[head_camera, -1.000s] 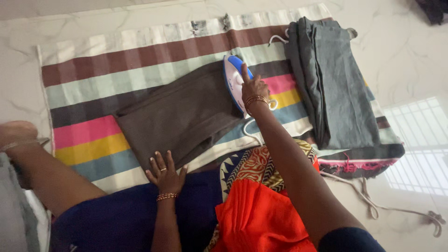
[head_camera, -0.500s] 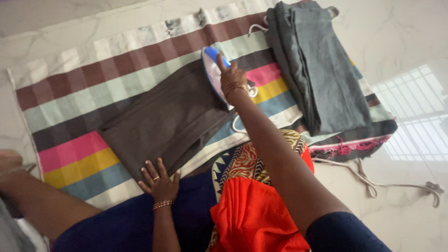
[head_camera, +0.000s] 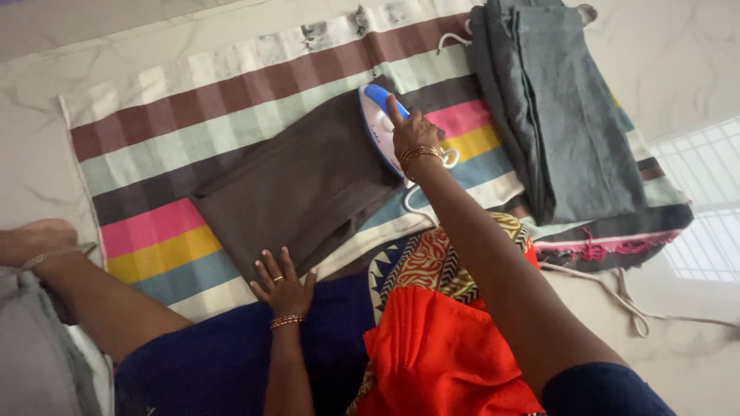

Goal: The person irons two pairs of pants on a striped mat on the floor. They first iron a pair of dark gray pants, then a pair of light gray pants, using a handheld electric iron.

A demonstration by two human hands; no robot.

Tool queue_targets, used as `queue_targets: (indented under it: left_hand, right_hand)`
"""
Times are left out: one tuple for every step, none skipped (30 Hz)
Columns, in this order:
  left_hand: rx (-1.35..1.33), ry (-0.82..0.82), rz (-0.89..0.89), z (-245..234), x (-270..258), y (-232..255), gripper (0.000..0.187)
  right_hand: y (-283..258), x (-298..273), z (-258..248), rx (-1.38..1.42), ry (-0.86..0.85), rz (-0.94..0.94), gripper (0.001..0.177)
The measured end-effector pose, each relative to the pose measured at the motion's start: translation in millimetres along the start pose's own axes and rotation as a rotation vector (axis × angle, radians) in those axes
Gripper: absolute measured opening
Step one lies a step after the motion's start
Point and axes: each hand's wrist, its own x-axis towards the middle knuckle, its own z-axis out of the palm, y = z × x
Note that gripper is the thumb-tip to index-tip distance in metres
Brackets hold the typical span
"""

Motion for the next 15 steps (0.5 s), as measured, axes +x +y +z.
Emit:
queue_targets:
  left_hand:
    - [-0.004,-0.018,-0.010,-2,0,2,0.095]
    - [-0.008,-0.033,-0.021,-4,0,3,0.095]
    - [-0.012,-0.048,-0.031,-6,0,5,0.095]
    - [-0.005,-0.029,-0.030,-7,-1,6,0.095]
    - [0.001,-0.010,-0.028,-8,-3,7,0.095]
    - [0.008,0.011,-0.026,-9,-4,9,0.095]
    - [0.000,0.015,-0.027,-10,-4,9,0.095]
    - [-0.009,0.020,-0.025,-11,-5,10,0.095]
    - [-0.017,0.025,-0.023,-12,-5,9,0.095]
    - [-0.017,0.033,-0.021,-11,-4,8,0.095]
    - [-0.016,0.040,-0.018,-10,-4,7,0.095]
    - [-0.017,0.046,-0.013,-8,-3,6,0.095]
    - [-0.029,0.063,-0.006,-5,-1,5,0.094]
    - [-0.042,0.074,0.001,0,-2,3,0.093]
    - [-0.054,0.086,0.009,6,-3,1,0.093]
  right_hand:
    - [0,4,-1,0.009,0.005,-0.013,0.082]
    - [-2,9,-1,-0.011,-0.007,-0.015,0.082]
    - [-4,13,-1,-0.031,-0.018,-0.018,0.082]
    - [-6,17,-1,-0.050,-0.030,-0.021,0.082]
    - [-7,20,1,-0.046,-0.035,-0.019,0.081]
    - [-8,24,1,-0.042,-0.037,-0.016,0.080]
    - [-9,26,2,-0.038,-0.039,-0.014,0.079]
    - [-9,27,3,-0.034,-0.025,-0.021,0.079]
    - [-8,27,5,-0.030,-0.012,-0.028,0.078]
    - [-6,27,7,-0.027,0.004,-0.031,0.078]
    - [-5,27,10,-0.018,-0.007,-0.031,0.077]
    - [-1,23,15,-0.010,-0.019,-0.029,0.076]
    - [2,21,19,-0.003,-0.030,-0.026,0.075]
    - [8,16,25,0.026,0.004,-0.036,0.074]
    - [13,12,31,0.054,0.039,-0.045,0.073]
